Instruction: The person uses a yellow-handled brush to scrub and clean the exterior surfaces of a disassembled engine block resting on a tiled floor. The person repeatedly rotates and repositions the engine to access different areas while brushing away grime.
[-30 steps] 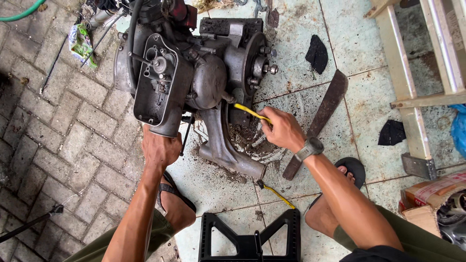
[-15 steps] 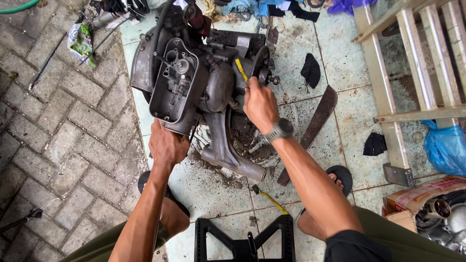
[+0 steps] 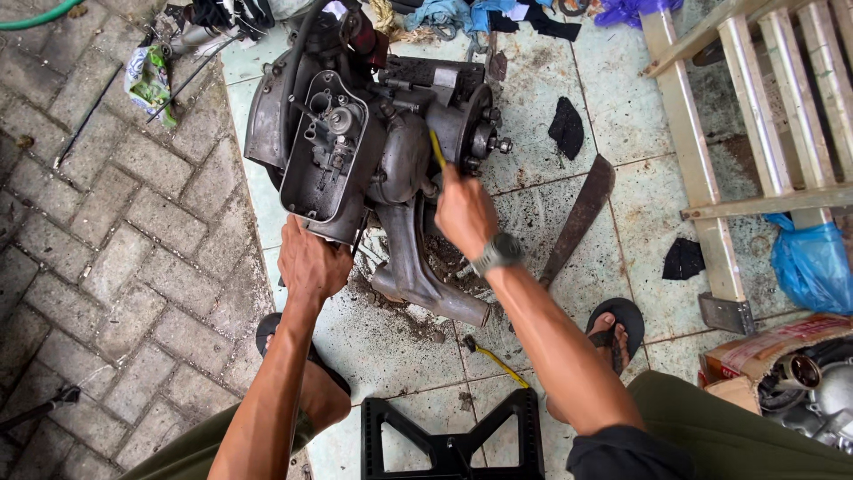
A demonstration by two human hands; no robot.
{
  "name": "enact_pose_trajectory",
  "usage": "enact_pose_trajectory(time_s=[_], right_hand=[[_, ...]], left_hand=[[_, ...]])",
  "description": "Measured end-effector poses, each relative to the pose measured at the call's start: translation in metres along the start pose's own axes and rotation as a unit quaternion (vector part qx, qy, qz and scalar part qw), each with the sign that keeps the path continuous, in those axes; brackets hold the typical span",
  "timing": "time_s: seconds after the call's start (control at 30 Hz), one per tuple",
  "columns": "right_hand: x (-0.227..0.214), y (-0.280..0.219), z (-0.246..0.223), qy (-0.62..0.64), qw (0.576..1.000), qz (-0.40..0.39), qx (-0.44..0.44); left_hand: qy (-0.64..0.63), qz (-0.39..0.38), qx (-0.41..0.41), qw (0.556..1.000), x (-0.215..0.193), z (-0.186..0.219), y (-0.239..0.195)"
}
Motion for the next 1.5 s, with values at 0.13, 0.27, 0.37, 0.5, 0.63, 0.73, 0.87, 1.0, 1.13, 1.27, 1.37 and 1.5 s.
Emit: enact_pose_trajectory(time_s=[0.13, 0.27, 0.37, 0.5, 0.63, 0.73, 0.87, 1.0, 1.13, 1.27, 1.37, 1.5], right_hand=[[-0.013, -0.021, 0.007, -0.01, 0.999, -0.039, 0.036], [-0.036, -0.019, -0.018, 0.008, 1.0, 0.014, 0.009], [-0.018, -0.038, -0.005, -0.035, 0.999, -0.013, 0.017], [-0.008, -0.023, 0.012, -0.049, 0.995, 0.084, 0.001], [0.014, -0.03, 0.028, -0.113, 0.992, 0.054, -0.011], [0.023, -0.05, 0.05, -0.127, 0.992, 0.005, 0.014], [0.016, -0.047, 0.052, -0.064, 0.99, 0.092, -0.085], [0.059, -0.051, 0.107, -0.09, 0.99, 0.077, -0.074], [0.036, -0.044, 0.081, -0.078, 0.984, 0.141, -0.075], [0.052, -0.041, 0.095, -0.073, 0.995, 0.06, -0.03], [0.053, -0.037, 0.098, -0.042, 0.994, 0.082, -0.055], [0.043, -0.016, 0.076, -0.014, 0.986, 0.124, -0.113]], left_hand=[[0.009, -0.008, -0.015, 1.0, 0.006, -0.005, -0.003], [0.008, -0.005, -0.007, 1.0, 0.005, -0.003, -0.005], [0.012, 0.002, 0.0, 1.0, 0.001, 0.001, 0.003], [0.014, 0.008, 0.0, 1.0, -0.01, 0.015, -0.005], [0.01, 0.021, 0.02, 1.0, 0.003, 0.001, 0.005], [0.011, 0.017, -0.004, 1.0, 0.012, -0.008, 0.004], [0.009, 0.03, 0.017, 0.999, 0.005, -0.002, -0.005], [0.025, 0.029, 0.014, 0.999, 0.011, -0.011, 0.004], [0.023, 0.016, 0.007, 1.0, 0.013, -0.011, -0.004], [0.023, 0.019, 0.011, 1.0, 0.017, -0.019, 0.004], [0.022, 0.023, 0.011, 0.999, 0.003, 0.0, 0.002], [0.028, 0.021, 0.016, 0.999, -0.009, 0.016, 0.001]])
Point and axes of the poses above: each hand's wrist, its own y-axis towards the middle knuckle, its own x-axis out of the palm, z = x × y, the point moved 8 cm from there along y, towards the middle knuckle, and after that the axes turned 13 degrees about x, right-handed, at the moved point
